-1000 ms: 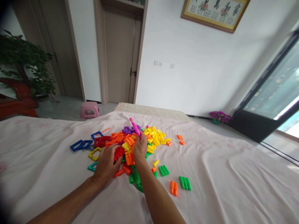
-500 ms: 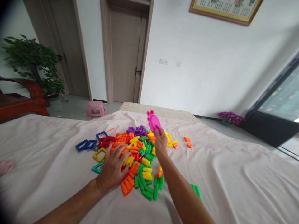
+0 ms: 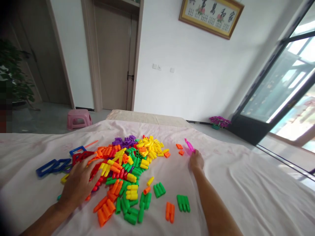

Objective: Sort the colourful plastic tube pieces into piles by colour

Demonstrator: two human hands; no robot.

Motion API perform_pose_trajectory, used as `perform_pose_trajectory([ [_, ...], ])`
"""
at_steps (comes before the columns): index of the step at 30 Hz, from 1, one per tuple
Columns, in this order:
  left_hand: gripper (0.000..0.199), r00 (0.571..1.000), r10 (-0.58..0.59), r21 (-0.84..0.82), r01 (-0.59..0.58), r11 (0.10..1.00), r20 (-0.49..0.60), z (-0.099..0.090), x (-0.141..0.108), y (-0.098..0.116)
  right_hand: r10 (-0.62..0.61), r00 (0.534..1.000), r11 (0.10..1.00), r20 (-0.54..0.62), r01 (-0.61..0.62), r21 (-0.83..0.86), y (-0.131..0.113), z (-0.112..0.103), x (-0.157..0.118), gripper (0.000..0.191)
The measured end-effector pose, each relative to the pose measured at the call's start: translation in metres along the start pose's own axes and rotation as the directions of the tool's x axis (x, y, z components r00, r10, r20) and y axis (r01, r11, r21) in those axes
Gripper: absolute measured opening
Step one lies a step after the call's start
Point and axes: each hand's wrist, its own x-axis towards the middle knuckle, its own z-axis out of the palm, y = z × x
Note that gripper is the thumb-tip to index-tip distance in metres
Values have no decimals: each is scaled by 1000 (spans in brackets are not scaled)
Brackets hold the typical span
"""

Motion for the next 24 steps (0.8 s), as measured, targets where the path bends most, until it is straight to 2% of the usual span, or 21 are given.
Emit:
perform_pose_trajectory([
  [5, 30, 1000, 4, 10, -4, 1000, 1, 1, 0, -2, -152, 986, 982, 69, 143, 126, -48, 43, -24, 46],
  [7, 30, 1000, 1, 13, -1, 1000, 4, 1, 0, -3, -245, 965, 948, 90, 219, 229, -69, 54, -39, 45],
  [9, 30, 1000, -5, 10, 5, 1000, 2, 2, 0, -3, -294, 949, 907, 109, 241, 345, -87, 60, -54, 43],
  [14, 29, 1000, -26, -1, 26, 1000, -3, 2, 0, -3, -306, 938, 816, 163, 170, 553, -122, 63, -86, 36],
  [18, 28, 999, -38, 3, 38, 999, -5, 0, 2, 0, -273, 931, 720, 241, 32, 693, -148, 61, -118, 39],
  [21, 28, 999, -42, 15, 42, 999, -9, -3, 2, 3, -275, 921, 664, 278, -27, 747, -167, 57, -145, 38],
  [24, 28, 999, -43, 29, 44, 999, -12, -3, 2, 3, -286, 922, 651, 262, -13, 759, -182, 50, -165, 35],
])
